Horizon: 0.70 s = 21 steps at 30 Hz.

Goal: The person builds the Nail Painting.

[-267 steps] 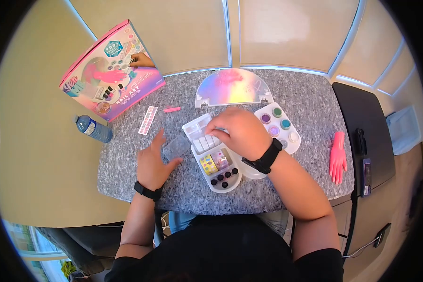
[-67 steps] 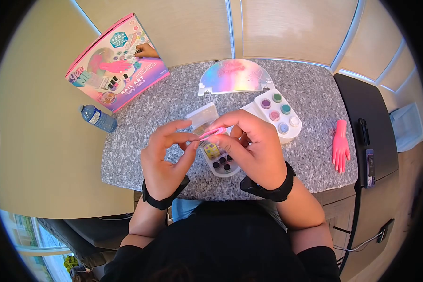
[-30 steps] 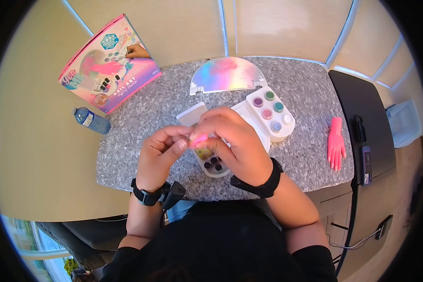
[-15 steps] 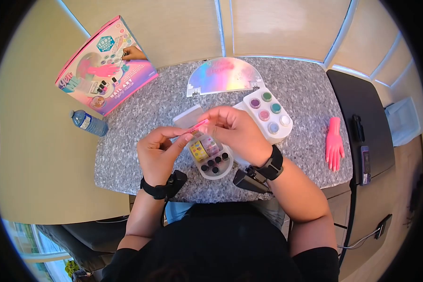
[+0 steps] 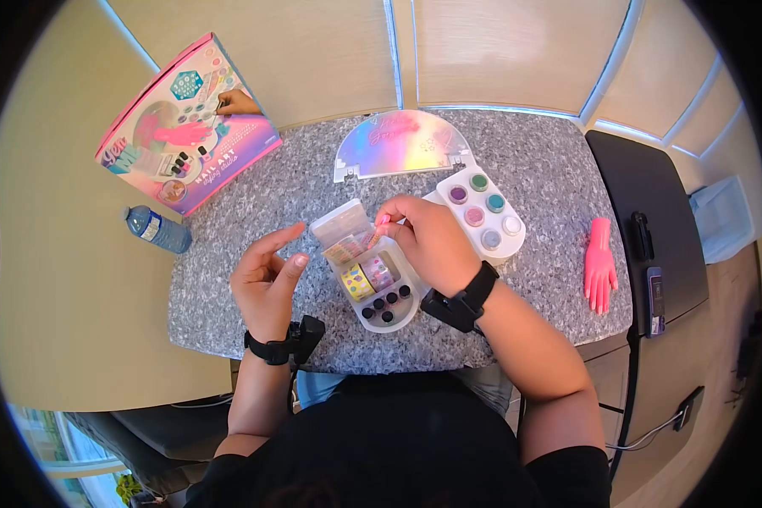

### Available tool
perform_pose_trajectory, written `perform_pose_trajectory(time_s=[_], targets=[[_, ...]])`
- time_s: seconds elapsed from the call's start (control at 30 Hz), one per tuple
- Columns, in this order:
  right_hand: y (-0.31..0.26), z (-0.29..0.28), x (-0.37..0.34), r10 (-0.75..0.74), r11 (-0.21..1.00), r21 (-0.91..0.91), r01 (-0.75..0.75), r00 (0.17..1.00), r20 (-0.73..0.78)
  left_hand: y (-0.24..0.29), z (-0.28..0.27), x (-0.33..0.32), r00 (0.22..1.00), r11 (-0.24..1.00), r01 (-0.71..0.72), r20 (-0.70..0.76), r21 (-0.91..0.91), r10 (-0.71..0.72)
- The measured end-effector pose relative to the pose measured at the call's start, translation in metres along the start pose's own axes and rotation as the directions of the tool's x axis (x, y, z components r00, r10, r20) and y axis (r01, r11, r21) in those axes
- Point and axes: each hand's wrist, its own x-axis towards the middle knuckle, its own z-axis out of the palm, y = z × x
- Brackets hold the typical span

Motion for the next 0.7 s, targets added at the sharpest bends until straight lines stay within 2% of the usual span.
perform_pose_trajectory(time_s=[0.03,0.1,0.13,0.23,0.3,0.37,0.43,0.47,0.53,0.7], targets=[[0.006,0.001,0.004,-0.045,0.999,-0.022,0.044,0.999,-0.017,-0.001,-0.002,0.000,1.000,1.000,0.000,-0.002,-0.001,0.000],[0.013,0.004,0.009,-0.044,0.997,-0.057,0.044,0.999,-0.008,-0.004,-0.005,-0.002,0.990,0.983,0.136,0.022,0.127,-0.140],[0.015,0.005,0.010,-0.043,0.995,-0.090,0.043,0.999,0.000,-0.007,-0.004,-0.002,0.990,0.983,0.136,0.021,0.127,-0.140],[0.015,0.007,0.013,-0.066,0.981,-0.182,0.070,0.997,0.030,-0.013,-0.003,-0.002,0.996,0.996,0.059,0.067,0.072,-0.063],[0.014,0.007,0.012,-0.058,0.977,-0.201,0.066,0.997,0.045,-0.014,-0.004,-0.001,0.995,0.978,-0.002,0.103,0.206,-0.019],[0.012,0.007,0.011,-0.054,0.973,-0.219,0.067,0.997,0.062,-0.014,-0.004,-0.001,0.994,0.977,0.004,0.103,0.214,-0.026],[0.009,0.008,0.010,-0.065,0.932,-0.354,0.082,0.996,0.060,-0.013,-0.003,-0.002,0.994,0.975,0.010,0.103,0.222,-0.034],[0.007,0.008,0.009,-0.065,0.931,-0.355,0.082,0.996,0.060,-0.013,-0.003,-0.002,0.994,0.973,0.010,0.103,0.231,-0.035],[0.004,0.009,0.007,-0.248,0.872,-0.432,0.231,0.969,0.017,-0.013,-0.003,-0.003,0.994,0.971,0.011,0.106,0.240,-0.037],[-0.008,0.007,0.006,-0.203,0.901,-0.397,0.174,0.979,-0.031,-0.016,-0.004,-0.004,0.994,0.963,-0.008,0.111,0.269,-0.023]])
